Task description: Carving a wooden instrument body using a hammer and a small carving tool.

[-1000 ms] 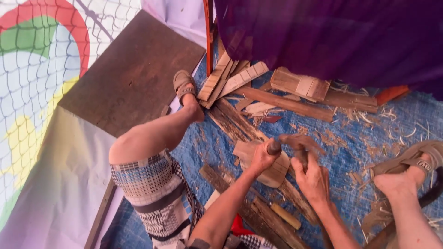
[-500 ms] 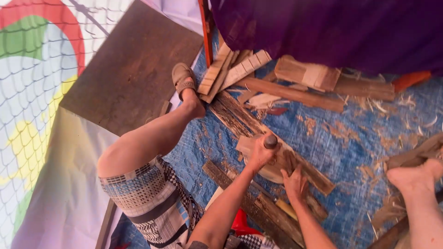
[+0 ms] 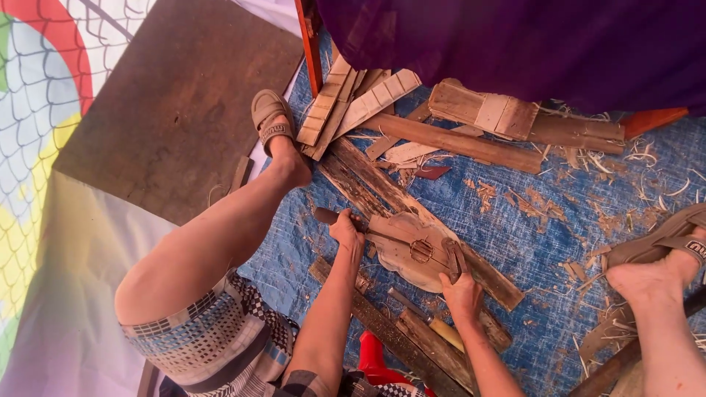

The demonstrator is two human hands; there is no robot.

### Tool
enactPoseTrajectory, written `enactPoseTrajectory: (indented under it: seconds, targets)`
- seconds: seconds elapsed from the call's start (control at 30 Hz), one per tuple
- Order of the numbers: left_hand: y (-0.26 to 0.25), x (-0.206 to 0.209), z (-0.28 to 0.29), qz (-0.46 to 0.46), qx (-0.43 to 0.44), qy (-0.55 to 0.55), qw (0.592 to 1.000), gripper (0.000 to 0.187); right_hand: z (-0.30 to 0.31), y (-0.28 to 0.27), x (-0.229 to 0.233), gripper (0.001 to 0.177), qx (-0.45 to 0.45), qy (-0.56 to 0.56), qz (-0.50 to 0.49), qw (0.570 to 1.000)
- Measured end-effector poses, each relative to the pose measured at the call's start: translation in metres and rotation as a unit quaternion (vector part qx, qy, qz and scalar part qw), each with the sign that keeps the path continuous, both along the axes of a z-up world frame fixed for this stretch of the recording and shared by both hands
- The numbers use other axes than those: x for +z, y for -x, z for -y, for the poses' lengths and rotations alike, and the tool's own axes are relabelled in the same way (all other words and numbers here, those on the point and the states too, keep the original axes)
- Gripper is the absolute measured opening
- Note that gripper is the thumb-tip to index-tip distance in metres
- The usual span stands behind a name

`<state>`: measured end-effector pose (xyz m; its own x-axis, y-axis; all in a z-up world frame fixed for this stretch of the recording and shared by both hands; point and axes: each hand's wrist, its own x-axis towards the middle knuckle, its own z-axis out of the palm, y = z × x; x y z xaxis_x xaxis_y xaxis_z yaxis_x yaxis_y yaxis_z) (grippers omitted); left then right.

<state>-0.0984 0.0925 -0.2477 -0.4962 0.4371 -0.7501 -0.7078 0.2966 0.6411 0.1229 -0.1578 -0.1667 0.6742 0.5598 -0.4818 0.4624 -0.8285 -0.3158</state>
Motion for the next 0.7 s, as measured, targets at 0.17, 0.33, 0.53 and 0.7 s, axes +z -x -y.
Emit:
enactPoseTrajectory:
  seconds: [0.17,0.33,0.53,0.7]
  targets:
    - [-0.007,0.023,0.006,-0.025,0.044,0.035,0.998,0.016,-0.005,0.01,0.023,0.059,0.008,0.008,0.016,1.0]
    - [-0.073,0.151,0.031,-0.143,-0.072,-0.07,0.985,0.025,0.008,0.005,-0.002,0.049,-0.006,0.016,0.021,1.0]
    - [-0.109,0.186,0.095,-0.336,-0.351,-0.242,0.84,0.013,-0.004,0.015,0.036,0.038,-0.016,-0.015,0.013,1.0]
    - [-0.067,0.157,0.046,-0.139,-0.092,-0.124,0.978,0.029,-0.01,0.024,0.062,0.036,0.012,-0.041,0.011,0.999]
